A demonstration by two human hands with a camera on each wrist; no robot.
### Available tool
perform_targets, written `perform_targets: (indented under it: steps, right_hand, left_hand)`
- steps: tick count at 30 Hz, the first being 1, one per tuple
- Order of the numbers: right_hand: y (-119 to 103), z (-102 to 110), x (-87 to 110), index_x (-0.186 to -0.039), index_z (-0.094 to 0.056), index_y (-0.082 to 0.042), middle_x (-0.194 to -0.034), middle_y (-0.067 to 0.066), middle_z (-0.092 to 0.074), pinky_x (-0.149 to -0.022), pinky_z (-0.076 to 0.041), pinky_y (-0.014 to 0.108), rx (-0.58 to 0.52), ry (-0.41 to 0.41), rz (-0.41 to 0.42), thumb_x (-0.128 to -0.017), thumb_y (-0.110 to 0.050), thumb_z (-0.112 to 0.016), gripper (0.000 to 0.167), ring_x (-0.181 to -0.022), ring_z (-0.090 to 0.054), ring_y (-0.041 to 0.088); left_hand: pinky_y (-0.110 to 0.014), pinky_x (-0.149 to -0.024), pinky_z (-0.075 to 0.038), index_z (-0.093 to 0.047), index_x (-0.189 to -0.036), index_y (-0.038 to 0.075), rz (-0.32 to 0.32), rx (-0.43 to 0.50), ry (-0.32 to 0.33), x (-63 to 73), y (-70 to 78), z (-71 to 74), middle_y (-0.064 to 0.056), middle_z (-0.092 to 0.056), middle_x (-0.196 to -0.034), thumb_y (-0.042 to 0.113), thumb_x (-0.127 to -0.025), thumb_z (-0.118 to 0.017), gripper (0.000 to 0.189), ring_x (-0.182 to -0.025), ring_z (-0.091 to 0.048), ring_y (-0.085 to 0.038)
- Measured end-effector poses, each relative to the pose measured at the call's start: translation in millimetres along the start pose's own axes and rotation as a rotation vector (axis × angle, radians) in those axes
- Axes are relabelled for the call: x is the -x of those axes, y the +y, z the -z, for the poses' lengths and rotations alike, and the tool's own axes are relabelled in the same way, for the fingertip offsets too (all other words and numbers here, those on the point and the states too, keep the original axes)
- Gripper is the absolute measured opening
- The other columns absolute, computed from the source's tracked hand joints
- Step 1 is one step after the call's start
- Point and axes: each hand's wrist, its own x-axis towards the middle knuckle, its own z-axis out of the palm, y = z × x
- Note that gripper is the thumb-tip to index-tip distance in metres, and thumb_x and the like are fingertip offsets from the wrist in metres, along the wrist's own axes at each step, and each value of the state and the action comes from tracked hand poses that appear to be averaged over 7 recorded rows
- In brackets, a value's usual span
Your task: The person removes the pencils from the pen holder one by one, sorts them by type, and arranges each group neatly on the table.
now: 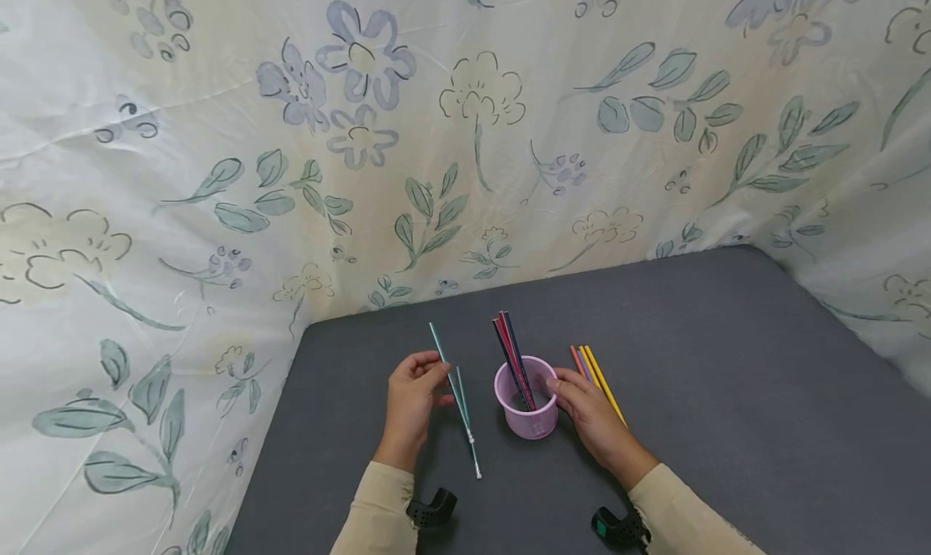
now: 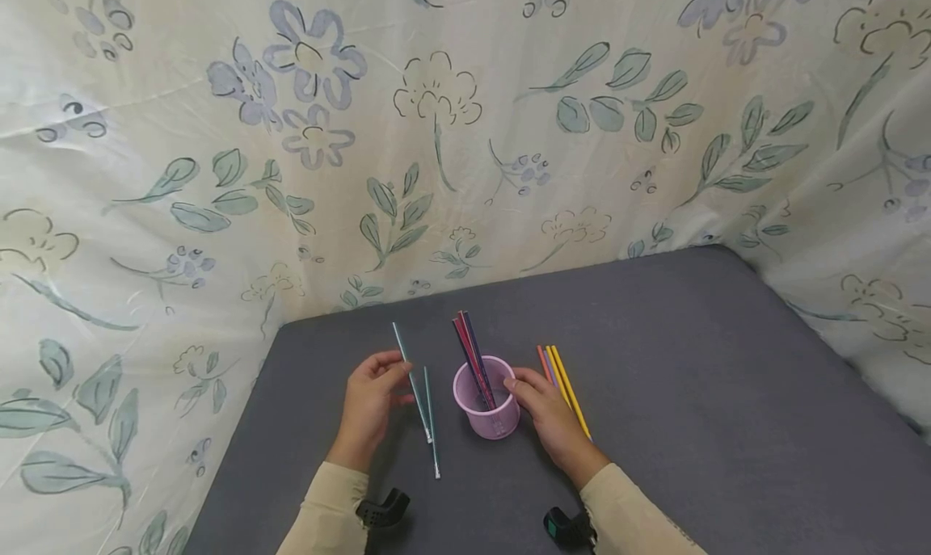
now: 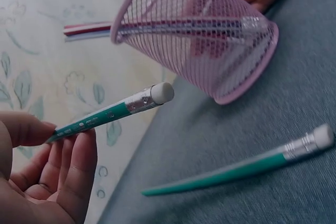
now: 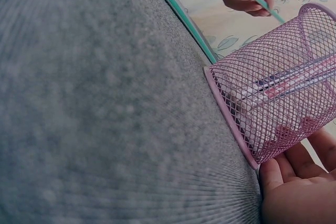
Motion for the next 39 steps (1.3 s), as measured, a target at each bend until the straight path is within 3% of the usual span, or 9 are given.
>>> perform_targets:
  steps: [14,31,39]
  right_hand:
    - [0,0,0.5,-0.143,-0.054,0.015,-0.145,0.026,-0.057,-0.109,-0.043,0.024,0.004,0.003,-0.007,-0.114,-0.018,-0.051,0.044,-0.137,-0.052,0.03]
    - [-1,0,1.0,-0.143,-0.054,0.015,-0.145,0.025,-0.057,-0.108,-0.043,0.022,-0.003,0.0,-0.016,-0.114,-0.019,-0.051,0.045,-0.137,-0.051,0.031]
    - [0,0,1.3,-0.143,-0.053,0.016,-0.145,0.026,-0.057,-0.109,-0.042,0.022,-0.004,-0.011,-0.011,-0.115,-0.019,-0.05,0.045,-0.137,-0.05,0.031]
  left_hand:
    - [-0.036,-0.061,-0.062,-0.062,-0.131,-0.011,0.105,-0.101,-0.033,6.3,-15.8,14.1,-0.014,-0.069,-0.103,0.0,-0.1,-0.073,0.034,-0.082,-0.066,-0.022]
    - [-0.039,-0.061,-0.063,-0.06,-0.135,-0.01,0.139,-0.193,-0.089,14.0,-27.9,18.8,-0.015,-0.069,-0.104,0.0,-0.1,-0.074,0.04,-0.081,-0.065,-0.024]
    - [-0.038,-0.06,-0.063,-0.06,-0.133,-0.009,0.149,-0.22,-0.085,15.8,-32.7,21.1,-0.015,-0.068,-0.102,-0.002,-0.098,-0.074,0.038,-0.08,-0.068,-0.023]
